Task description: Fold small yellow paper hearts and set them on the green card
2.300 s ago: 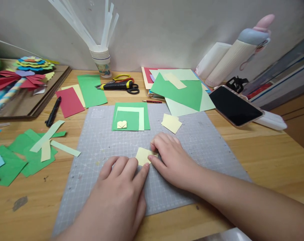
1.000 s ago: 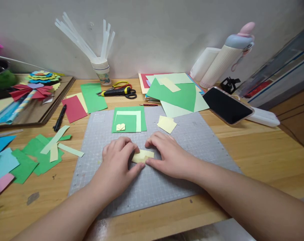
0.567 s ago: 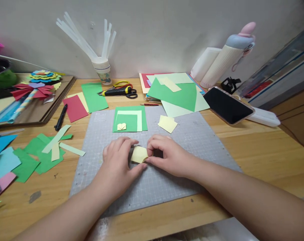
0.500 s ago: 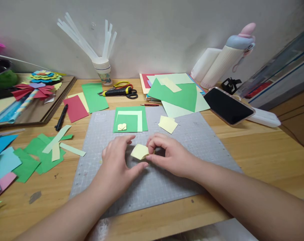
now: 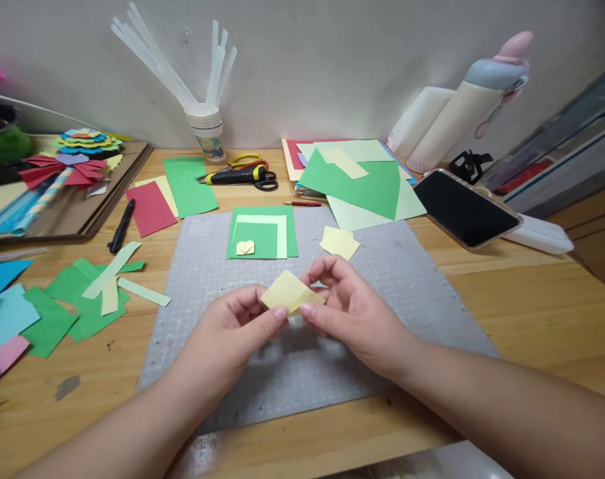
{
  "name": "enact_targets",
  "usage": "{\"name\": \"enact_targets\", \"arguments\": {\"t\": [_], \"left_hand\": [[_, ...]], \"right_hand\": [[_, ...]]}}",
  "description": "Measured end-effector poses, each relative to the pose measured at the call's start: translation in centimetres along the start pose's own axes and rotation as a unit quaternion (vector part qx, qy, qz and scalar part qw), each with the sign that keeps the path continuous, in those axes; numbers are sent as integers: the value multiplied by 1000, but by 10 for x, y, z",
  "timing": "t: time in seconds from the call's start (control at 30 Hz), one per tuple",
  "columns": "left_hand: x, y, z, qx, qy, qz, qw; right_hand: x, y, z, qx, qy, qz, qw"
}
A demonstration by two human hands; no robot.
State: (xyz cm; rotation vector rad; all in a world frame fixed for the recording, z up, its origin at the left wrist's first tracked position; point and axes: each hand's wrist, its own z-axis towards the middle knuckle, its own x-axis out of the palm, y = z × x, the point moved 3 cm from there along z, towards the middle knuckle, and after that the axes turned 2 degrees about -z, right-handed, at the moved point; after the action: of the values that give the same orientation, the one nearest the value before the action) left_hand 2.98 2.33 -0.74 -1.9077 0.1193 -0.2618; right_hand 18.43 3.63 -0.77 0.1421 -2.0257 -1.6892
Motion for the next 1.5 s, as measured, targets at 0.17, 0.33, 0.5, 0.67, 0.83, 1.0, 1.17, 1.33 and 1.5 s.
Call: {"name": "enact_targets", "arguments": {"t": [0.17, 0.33, 0.5, 0.67, 0.83, 1.0, 1.17, 1.33, 1.5], "left_hand": [[0, 1, -1, -1, 16, -10, 1000], [3, 2, -2, -48, 27, -56, 997], [4, 5, -4, -93, 53, -145, 983], [7, 5, -4, -118, 85, -182, 972], [6, 3, -4, -75, 56, -130, 987], [4, -1, -7, -20, 18, -31, 999], [5, -7, -9, 0, -24, 56, 998], [4, -1, -8, 9, -3, -15, 1000], [3, 3, -7, -9, 1, -62, 998]], "right_hand": [[1, 2, 1, 42, 17, 6, 999], [1, 1, 0, 9, 17, -8, 1000], [1, 3, -5, -34, 8, -55, 998], [2, 5, -9, -59, 8, -86, 995], [2, 6, -10, -58, 7, -96, 994], [3, 5, -8, -29, 16, -60, 998], [3, 2, -5, 31, 62, -102, 992], [2, 4, -7, 19, 44, -107, 993], [1, 5, -6, 11, 28, -96, 995]]}}
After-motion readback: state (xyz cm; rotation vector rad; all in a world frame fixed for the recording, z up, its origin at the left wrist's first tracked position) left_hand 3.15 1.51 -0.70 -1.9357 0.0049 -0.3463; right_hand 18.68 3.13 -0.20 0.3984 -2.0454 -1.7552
